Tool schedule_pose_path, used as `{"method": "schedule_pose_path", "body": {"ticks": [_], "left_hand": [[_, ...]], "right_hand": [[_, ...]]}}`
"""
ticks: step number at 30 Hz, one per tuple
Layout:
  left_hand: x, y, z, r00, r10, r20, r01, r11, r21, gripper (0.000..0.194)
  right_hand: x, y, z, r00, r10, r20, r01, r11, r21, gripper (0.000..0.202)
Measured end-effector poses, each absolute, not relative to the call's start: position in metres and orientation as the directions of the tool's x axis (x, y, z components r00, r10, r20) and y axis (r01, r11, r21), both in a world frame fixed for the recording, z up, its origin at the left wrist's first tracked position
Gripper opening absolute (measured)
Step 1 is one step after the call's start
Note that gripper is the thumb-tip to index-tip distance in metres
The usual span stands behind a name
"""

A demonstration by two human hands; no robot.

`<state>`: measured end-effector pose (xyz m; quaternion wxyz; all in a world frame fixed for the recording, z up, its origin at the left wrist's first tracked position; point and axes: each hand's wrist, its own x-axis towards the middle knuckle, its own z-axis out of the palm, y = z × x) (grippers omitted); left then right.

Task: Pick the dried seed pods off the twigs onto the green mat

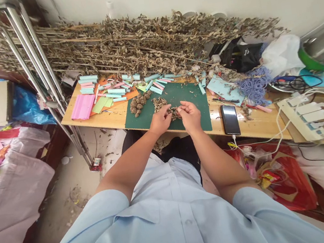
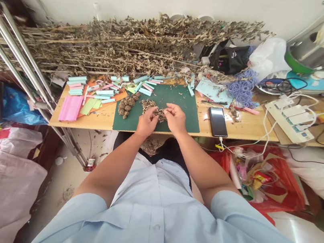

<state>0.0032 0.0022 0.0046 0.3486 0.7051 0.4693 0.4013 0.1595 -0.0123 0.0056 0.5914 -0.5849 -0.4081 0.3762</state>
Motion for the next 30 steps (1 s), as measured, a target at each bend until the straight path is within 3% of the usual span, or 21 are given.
{"method": "schedule_pose_path", "body": {"ticks": [6,20,30], "left_hand": [[0.0,0.0,0.014,0.306,0.906,0.291,0.315,-0.385,0.868,0.02],[0.0,0.002,0.014,0.306,0.915,0.263,0.358,-0.366,0.859,0.02],[0.001,0.006,0.012,0.264,0.931,0.252,0.308,-0.329,0.893,0.019]], "right_hand": [[0.153,-0.016,0.004,0.333,0.937,0.109,0.1,0.08,-0.992,0.042],[0.154,-0.007,0.004,0.331,0.936,0.117,0.151,0.07,-0.986,0.042],[0.174,0.014,0.015,0.295,0.939,0.176,0.426,0.036,-0.904,0.03]]}}
